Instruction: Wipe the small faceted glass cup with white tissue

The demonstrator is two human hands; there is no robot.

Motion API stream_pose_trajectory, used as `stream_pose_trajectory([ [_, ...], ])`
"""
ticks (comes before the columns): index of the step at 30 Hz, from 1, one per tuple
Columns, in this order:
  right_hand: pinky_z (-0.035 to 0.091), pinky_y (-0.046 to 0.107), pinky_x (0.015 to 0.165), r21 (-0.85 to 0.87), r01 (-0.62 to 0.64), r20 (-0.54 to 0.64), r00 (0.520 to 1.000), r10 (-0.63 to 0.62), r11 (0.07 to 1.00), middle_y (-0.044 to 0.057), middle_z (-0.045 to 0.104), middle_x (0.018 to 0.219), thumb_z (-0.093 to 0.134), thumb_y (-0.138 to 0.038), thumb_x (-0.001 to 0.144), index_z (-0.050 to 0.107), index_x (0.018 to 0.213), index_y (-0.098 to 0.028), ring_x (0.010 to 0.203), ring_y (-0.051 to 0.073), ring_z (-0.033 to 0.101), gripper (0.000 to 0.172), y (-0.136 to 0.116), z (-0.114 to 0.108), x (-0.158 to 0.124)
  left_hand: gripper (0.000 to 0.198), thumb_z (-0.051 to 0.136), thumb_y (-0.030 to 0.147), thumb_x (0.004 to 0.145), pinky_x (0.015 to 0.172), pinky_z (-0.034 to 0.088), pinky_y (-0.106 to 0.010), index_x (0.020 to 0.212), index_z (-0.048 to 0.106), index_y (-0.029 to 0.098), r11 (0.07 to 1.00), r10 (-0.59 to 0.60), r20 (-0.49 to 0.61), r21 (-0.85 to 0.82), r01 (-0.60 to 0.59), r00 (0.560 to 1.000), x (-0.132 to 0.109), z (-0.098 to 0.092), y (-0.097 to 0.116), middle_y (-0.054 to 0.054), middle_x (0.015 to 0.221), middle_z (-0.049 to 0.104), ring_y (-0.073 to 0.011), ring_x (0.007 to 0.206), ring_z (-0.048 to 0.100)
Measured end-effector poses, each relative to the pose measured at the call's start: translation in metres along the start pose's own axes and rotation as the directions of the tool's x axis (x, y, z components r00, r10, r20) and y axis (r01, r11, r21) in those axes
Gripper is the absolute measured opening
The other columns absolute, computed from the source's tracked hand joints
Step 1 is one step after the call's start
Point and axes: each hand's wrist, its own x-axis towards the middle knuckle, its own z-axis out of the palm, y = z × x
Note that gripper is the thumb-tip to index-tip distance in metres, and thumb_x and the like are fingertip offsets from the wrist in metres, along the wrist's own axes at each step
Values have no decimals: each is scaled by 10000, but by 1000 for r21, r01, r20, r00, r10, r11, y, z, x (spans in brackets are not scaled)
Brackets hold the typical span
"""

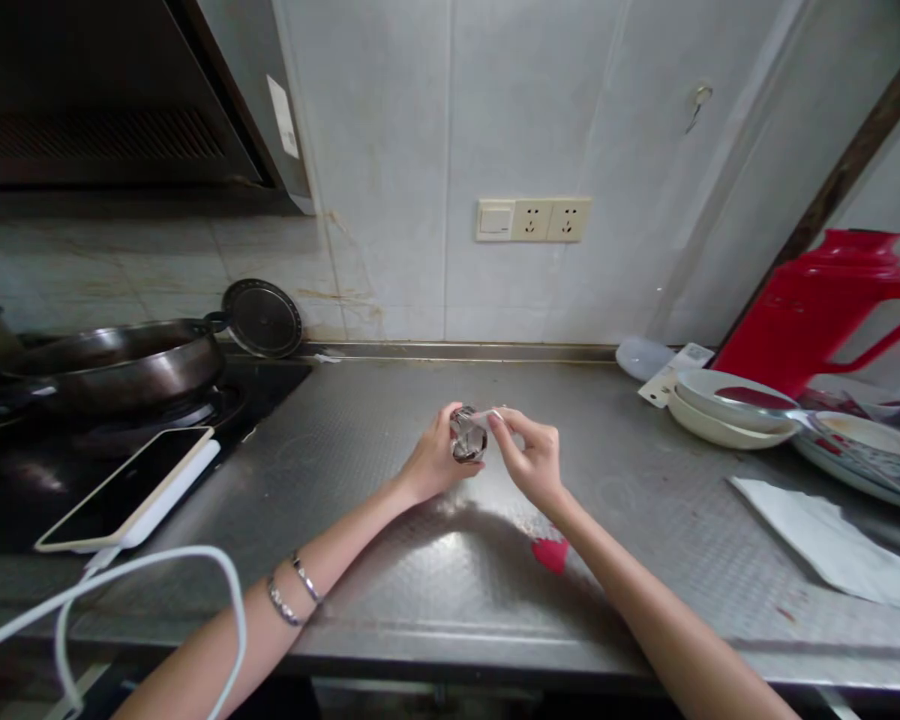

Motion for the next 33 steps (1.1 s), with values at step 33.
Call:
stream_pose_trajectory([
  [33,480,403,1005,76,123,95,987,-130,989,34,689,1126,506,-212,899,688,1081,-253,1106,221,620,260,8,7,0,789,820,303,579,895,480,-349,1218,367,207,941,-55,-50,-338,35,997,4,4,3,-106,1190,600,-221,1032,613],
])
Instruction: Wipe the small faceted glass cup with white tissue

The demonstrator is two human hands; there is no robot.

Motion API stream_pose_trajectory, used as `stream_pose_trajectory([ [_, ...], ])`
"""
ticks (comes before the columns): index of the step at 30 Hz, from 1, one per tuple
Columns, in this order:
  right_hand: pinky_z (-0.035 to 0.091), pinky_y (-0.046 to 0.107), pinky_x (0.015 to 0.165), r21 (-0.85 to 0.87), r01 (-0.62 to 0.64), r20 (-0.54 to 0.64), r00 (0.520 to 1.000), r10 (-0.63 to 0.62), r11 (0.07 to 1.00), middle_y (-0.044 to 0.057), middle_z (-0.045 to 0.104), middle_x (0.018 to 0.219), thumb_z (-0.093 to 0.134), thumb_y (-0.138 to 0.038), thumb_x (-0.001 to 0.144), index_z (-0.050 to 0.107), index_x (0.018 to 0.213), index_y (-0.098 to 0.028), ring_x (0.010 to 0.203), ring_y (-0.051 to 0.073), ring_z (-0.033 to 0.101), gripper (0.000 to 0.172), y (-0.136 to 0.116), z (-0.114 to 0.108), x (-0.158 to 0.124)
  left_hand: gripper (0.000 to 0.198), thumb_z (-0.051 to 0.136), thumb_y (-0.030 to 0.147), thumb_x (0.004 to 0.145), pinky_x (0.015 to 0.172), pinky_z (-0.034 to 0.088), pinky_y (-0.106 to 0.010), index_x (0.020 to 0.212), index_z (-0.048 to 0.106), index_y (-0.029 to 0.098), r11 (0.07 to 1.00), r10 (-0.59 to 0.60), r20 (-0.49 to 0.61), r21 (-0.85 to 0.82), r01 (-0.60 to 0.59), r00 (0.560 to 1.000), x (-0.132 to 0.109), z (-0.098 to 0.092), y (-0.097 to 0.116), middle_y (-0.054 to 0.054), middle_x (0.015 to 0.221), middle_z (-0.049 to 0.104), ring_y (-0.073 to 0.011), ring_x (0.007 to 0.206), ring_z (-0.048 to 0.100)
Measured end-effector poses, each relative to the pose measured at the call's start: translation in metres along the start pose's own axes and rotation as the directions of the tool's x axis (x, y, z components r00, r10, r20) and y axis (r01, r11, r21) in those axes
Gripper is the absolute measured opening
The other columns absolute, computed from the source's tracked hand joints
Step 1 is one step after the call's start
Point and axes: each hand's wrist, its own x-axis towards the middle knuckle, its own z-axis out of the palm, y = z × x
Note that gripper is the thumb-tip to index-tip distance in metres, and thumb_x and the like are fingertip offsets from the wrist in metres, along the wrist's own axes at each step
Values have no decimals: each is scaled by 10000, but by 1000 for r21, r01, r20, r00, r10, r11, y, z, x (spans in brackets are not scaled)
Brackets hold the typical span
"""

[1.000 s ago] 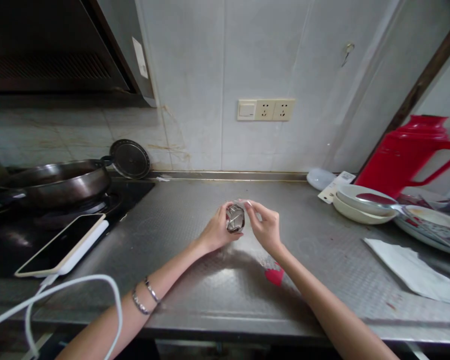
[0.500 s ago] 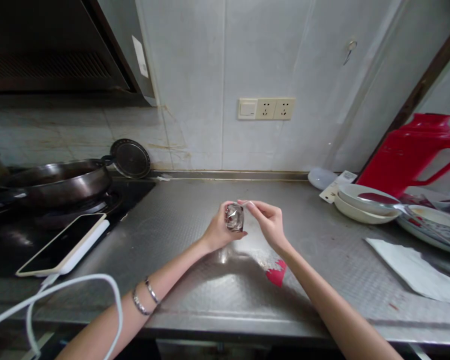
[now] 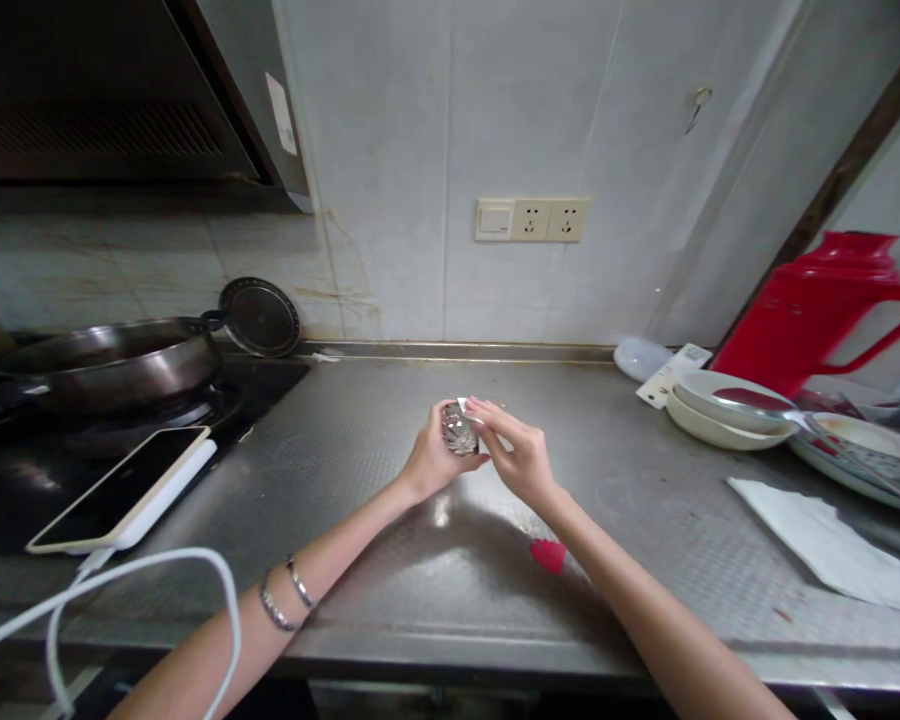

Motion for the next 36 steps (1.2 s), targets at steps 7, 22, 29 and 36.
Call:
stream_pose_trajectory([
  [7,505,419,970,21,95,46,994,-96,995,36,721,1046,511,-162,887,685,1084,-253,1018,210,667,279,-8,-5,2,712,819,323,573,819,501,-329,1134,402,190,996,-52,-32,-73,49,998,3,1,-7,-90,1090,635,-203,943,637],
  [22,461,446,1014,-197,291,202,946,-252,936,100,680,1143,443,-115,912,623,1139,-216,1115,202,613,307,2,-6,2,646,760,274,589,818,490,-374,1142,430,217,937,28,15,347,-32,999,-7,7,15,-90,1107,596,-257,999,602],
  [29,442,457,1034,-207,343,255,923,-288,916,80,695,1112,427,-98,899,616,1151,-224,1126,193,604,340,-4,-3,0,604,747,283,605,956,449,-411,1146,491,202,921,53,35,385,-62,998,-3,2,13,-116,1220,553,-280,1133,546],
  [36,466,434,1020,16,180,130,975,-180,984,21,737,987,474,-152,908,667,1083,-259,926,174,694,281,-14,-1,0,732,795,327,565,782,508,-349,1193,449,178,966,-73,7,249,68,997,-1,3,5,-86,1027,663,-231,884,647],
])
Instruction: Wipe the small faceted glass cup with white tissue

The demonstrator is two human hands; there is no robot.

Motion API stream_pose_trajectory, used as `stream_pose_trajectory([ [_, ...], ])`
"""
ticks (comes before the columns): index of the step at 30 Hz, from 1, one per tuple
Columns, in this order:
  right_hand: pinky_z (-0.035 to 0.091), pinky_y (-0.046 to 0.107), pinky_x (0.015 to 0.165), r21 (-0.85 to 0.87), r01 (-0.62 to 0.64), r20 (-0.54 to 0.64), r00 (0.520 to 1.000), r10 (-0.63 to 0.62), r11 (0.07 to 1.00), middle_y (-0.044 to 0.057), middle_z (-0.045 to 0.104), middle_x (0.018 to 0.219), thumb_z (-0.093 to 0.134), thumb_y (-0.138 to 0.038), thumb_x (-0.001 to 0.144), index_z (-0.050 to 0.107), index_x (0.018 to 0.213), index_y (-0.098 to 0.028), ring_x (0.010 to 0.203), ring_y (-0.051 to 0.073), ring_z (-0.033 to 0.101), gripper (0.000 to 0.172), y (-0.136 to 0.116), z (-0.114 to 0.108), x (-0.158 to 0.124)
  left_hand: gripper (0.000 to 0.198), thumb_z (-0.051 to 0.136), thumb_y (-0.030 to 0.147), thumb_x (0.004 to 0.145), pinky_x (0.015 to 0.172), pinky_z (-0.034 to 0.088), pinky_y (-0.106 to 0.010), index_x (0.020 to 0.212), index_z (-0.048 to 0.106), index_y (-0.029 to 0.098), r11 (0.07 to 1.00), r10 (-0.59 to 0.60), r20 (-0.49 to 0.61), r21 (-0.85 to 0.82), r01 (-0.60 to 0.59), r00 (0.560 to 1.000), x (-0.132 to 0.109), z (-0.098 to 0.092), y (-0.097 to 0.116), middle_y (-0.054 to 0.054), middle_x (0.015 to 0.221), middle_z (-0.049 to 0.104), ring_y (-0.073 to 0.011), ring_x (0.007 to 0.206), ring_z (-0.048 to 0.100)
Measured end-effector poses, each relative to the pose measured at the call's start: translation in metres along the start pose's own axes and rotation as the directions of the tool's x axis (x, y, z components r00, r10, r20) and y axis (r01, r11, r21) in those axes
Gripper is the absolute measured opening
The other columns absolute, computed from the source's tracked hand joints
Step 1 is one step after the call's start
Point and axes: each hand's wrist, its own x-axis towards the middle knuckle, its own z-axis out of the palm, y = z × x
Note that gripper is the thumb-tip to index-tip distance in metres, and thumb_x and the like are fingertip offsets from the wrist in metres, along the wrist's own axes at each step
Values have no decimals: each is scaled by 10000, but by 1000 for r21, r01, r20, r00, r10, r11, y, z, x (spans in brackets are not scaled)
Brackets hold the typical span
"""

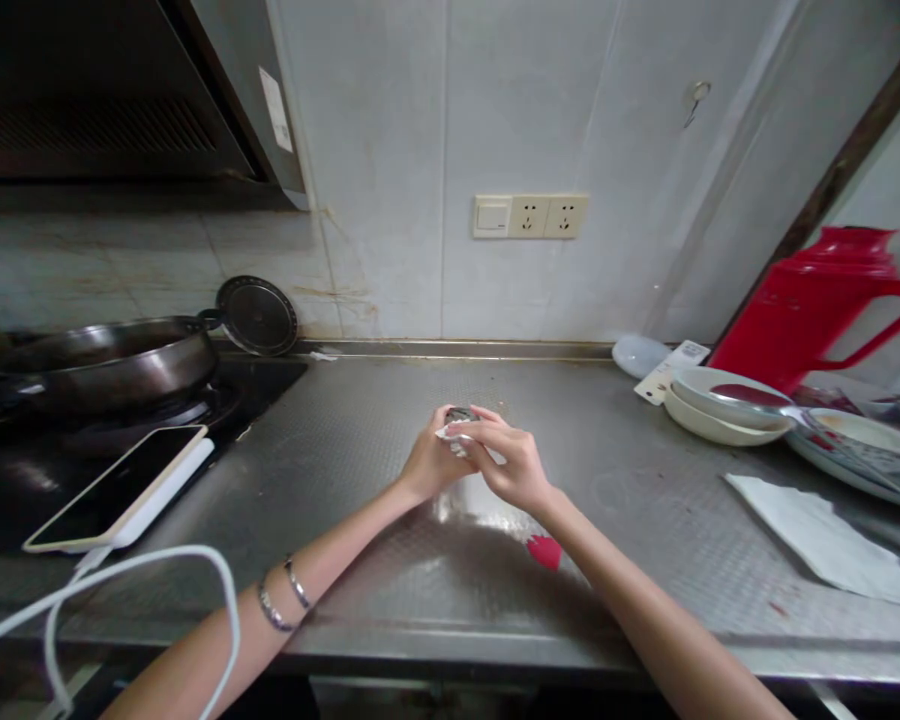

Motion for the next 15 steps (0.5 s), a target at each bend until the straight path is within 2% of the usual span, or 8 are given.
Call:
stream_pose_trajectory([
  [3,491,426,997,7,-151,-206,967,149,989,13,741,965,482,-188,912,693,1029,-258,918,190,699,251,4,-3,2,716,809,377,558,749,502,-324,1159,478,172,997,-55,-1,-63,55,998,0,-1,4,-79,1002,678,-220,859,650],
  [5,480,436,1006,-27,-204,-282,941,188,979,24,729,1019,484,-208,913,692,1035,-251,987,206,678,245,11,-3,1,710,811,406,560,759,497,-317,1150,494,170,995,-48,8,-86,49,999,0,-1,6,-79,1013,679,-218,871,648],
  [6,477,437,1009,-35,-214,-269,943,197,976,27,721,1048,481,-218,915,689,1046,-253,1018,211,666,249,14,-3,1,714,810,410,563,759,495,-314,1156,496,170,995,-42,17,-93,44,999,-1,-2,7,-77,1011,681,-217,872,649],
  [11,483,412,1004,28,-199,-31,979,200,980,46,666,1176,457,-230,925,649,1148,-250,1139,214,598,295,18,1,-2,685,797,362,585,708,493,-290,1180,506,184,995,-24,32,-96,27,999,-1,-3,6,-60,995,688,-210,841,654],
  [15,468,416,1023,26,-108,26,994,107,994,55,669,1170,449,-199,924,643,1160,-241,1163,210,581,308,12,-1,-2,636,784,328,594,714,501,-299,1156,527,180,995,-24,11,-100,25,1000,1,-2,0,-58,977,687,-211,836,651],
])
